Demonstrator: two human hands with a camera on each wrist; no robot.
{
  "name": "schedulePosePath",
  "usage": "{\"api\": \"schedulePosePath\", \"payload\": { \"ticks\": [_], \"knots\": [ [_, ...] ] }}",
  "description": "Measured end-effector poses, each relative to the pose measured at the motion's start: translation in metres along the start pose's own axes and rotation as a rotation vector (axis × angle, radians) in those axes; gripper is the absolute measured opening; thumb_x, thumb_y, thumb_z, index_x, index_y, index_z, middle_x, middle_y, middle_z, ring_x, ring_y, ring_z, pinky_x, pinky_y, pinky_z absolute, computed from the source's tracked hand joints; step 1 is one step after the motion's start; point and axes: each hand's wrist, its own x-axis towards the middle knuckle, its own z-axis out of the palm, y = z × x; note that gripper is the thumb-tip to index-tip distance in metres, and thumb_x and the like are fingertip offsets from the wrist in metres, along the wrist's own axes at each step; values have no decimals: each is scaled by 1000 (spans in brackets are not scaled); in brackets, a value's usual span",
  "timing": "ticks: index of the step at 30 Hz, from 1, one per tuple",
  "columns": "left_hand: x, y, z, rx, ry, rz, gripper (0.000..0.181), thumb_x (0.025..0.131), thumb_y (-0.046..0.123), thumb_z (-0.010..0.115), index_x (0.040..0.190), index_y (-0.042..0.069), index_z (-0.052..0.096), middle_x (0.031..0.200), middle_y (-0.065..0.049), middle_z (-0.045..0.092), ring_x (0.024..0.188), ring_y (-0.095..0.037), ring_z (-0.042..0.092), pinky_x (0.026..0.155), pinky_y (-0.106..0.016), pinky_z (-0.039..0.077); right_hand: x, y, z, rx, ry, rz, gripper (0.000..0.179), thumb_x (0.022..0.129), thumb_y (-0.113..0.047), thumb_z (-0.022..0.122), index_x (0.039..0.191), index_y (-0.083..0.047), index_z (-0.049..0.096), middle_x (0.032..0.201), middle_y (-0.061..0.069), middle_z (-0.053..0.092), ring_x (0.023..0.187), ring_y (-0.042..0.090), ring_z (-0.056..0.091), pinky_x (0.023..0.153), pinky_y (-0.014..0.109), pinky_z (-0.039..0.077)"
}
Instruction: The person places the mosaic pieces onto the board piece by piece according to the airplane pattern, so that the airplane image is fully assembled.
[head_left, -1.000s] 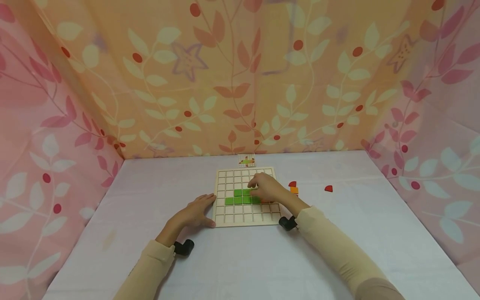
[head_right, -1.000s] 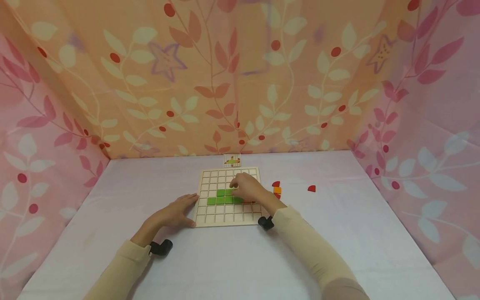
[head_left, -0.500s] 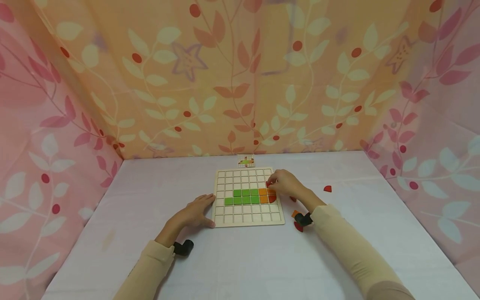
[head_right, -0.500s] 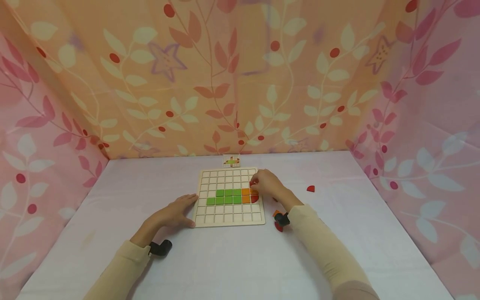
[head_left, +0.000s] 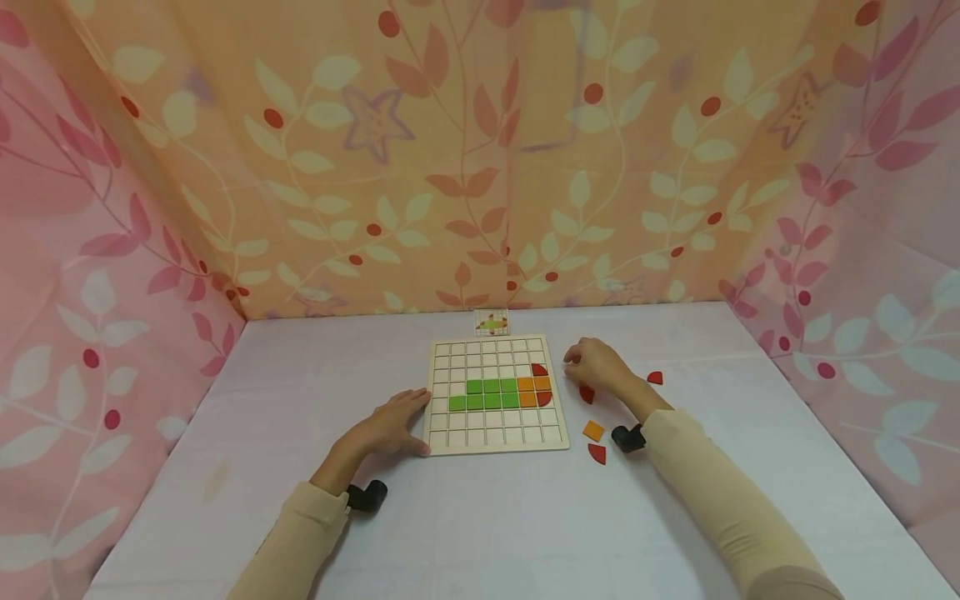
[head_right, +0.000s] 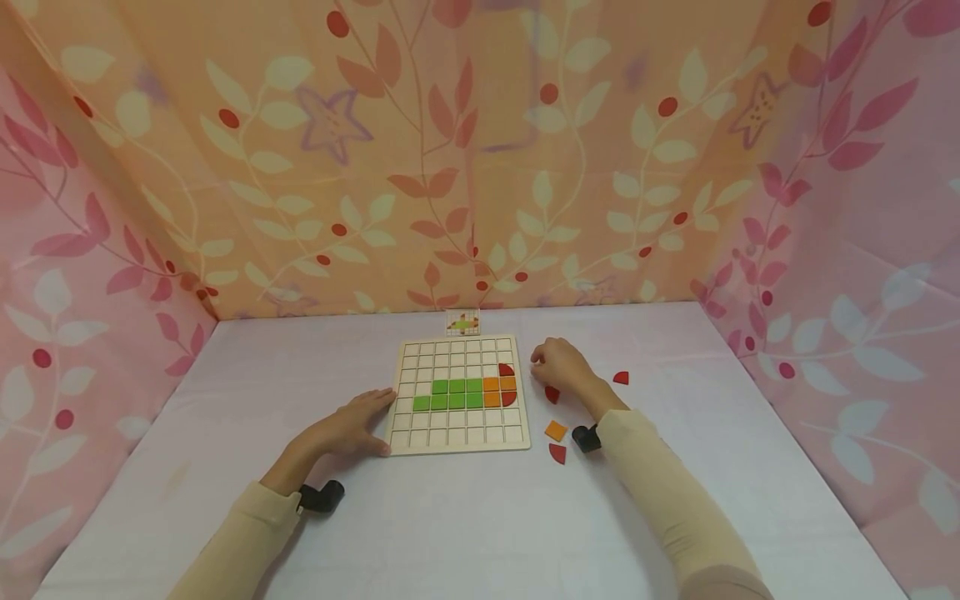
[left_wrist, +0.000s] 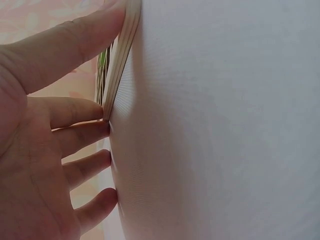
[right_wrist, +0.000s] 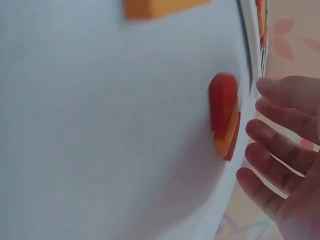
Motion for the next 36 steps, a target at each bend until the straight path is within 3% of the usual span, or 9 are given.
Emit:
{"api": "schedulePosePath", "payload": {
  "ticks": [11,24,36],
  "knots": [
    [0,-1,1,1,9,11,93,75,25,83,151,3,33,159,-15,30,148,-39,21,116,-62,22,0,14,-3,-60,15,47,22,88,-17,68,101,-1,73,94,14,64,87,27,57,87,44,51],
    [0,-2,1,0,10,16,93,75,25,83,151,3,33,159,-15,31,148,-39,22,116,-61,22,1,25,-2,-19,-4,107,19,90,-18,68,99,-2,73,95,14,63,87,27,56,89,44,51],
    [-1,0,0,4,9,5,93,75,25,83,151,3,33,159,-14,31,148,-39,22,116,-61,22,-4,30,-5,-52,-5,59,19,87,-13,67,100,0,73,95,15,64,86,27,58,88,45,51]
  ]
}}
